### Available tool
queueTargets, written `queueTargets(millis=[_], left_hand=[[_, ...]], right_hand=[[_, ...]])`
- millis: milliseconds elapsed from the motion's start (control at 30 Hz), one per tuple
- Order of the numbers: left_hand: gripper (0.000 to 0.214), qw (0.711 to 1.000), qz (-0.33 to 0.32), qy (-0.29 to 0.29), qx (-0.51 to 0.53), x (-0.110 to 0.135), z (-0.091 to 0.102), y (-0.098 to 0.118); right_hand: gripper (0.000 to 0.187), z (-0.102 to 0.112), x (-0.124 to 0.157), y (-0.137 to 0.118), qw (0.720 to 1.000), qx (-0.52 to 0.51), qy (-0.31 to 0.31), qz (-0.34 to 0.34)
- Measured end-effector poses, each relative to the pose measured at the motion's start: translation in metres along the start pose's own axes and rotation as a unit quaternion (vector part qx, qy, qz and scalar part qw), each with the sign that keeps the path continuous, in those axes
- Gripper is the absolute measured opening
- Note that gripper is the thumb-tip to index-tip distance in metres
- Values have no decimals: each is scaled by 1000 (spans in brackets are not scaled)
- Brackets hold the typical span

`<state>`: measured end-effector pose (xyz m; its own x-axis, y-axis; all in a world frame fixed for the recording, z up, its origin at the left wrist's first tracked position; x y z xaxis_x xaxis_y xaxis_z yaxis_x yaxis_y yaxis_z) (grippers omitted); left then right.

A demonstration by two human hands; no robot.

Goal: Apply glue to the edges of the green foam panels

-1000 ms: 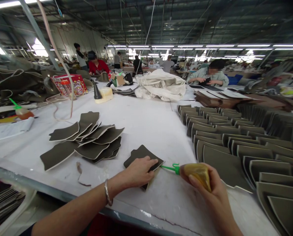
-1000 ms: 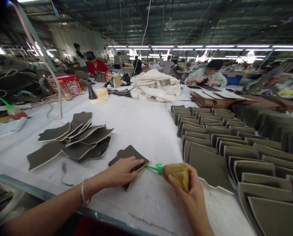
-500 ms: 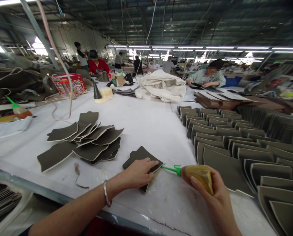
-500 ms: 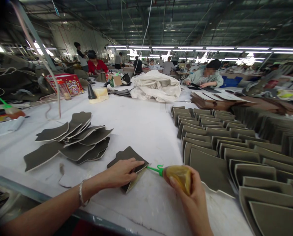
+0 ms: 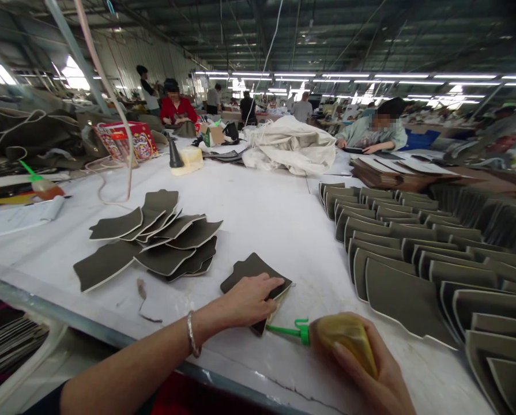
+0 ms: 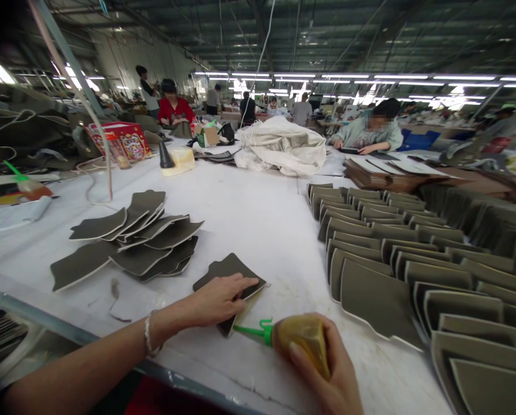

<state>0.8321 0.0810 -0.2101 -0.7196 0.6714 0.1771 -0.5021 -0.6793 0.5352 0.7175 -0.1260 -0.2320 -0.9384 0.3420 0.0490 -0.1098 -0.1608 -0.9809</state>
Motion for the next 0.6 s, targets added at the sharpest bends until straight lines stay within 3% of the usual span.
queueTargets(millis=[233,400,600], left_hand=[[60,1000,6,9,11,-1,-2,-1],[59,1000,7,12,9,-1,-3,0],[58,1000,12,7,11,-1,-2,1]], right_hand=[[59,-1,3,1,1000,0,21,-2],[57,-3,7,1,1000,-14,-26,-10],[56,2,-2,-2,998,17,53,18]])
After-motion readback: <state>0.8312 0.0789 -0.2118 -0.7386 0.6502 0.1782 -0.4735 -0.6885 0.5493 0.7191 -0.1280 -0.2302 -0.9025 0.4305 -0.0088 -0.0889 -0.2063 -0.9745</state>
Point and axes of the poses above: each hand's wrist, its own x-axis away from the middle knuckle, its own z-axis out of the back of the hand, y = z × x, the point moved 1 cm from there along -x, towards the middle knuckle, and after that the axes turned 3 degrees about -y, right-handed, at the moved point
